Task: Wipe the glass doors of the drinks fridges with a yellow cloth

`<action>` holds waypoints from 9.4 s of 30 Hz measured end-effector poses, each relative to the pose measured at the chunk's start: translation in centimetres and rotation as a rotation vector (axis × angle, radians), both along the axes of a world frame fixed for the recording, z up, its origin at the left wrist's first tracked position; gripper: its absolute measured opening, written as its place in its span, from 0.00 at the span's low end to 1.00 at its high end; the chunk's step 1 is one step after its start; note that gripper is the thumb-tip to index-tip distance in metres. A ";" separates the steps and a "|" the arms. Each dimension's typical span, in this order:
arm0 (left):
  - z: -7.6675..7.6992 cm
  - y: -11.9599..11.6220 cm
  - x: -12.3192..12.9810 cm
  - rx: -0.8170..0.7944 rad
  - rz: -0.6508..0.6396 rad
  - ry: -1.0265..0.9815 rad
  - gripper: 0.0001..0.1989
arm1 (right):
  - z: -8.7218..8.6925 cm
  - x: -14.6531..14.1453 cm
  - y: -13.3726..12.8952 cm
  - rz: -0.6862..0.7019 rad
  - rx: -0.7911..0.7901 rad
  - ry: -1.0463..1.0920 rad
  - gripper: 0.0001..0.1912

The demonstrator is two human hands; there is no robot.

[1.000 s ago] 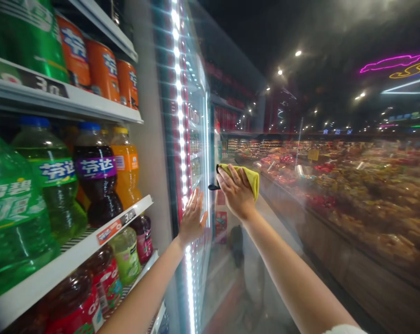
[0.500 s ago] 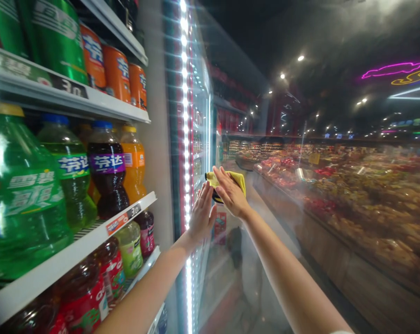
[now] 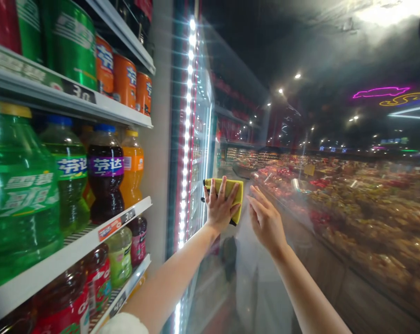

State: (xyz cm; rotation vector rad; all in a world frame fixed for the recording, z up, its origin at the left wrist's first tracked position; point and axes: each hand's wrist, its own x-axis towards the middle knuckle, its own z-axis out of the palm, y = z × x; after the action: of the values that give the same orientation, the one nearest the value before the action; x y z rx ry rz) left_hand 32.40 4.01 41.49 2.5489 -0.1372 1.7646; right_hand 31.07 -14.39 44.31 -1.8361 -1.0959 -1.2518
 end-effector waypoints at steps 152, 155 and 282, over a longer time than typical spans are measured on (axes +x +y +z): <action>-8.9 -35.7 3.1 0.663 -0.568 -0.016 0.31 | -14.6 -2.4 -45.2 -0.777 -0.532 0.172 0.27; -7.4 -37.2 4.0 0.649 -0.576 -0.021 0.30 | -14.7 -2.8 -46.3 -0.777 -0.535 0.173 0.28; -24.0 -2.8 -2.1 -0.159 -0.300 0.324 0.16 | -18.3 -3.6 -12.6 -0.548 -0.534 0.102 0.35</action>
State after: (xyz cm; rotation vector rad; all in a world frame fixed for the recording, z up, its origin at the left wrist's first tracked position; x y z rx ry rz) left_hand 30.26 1.21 17.48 2.4988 -0.3321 1.1954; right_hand 27.49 -27.04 26.03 -2.7095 -0.9607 -1.2020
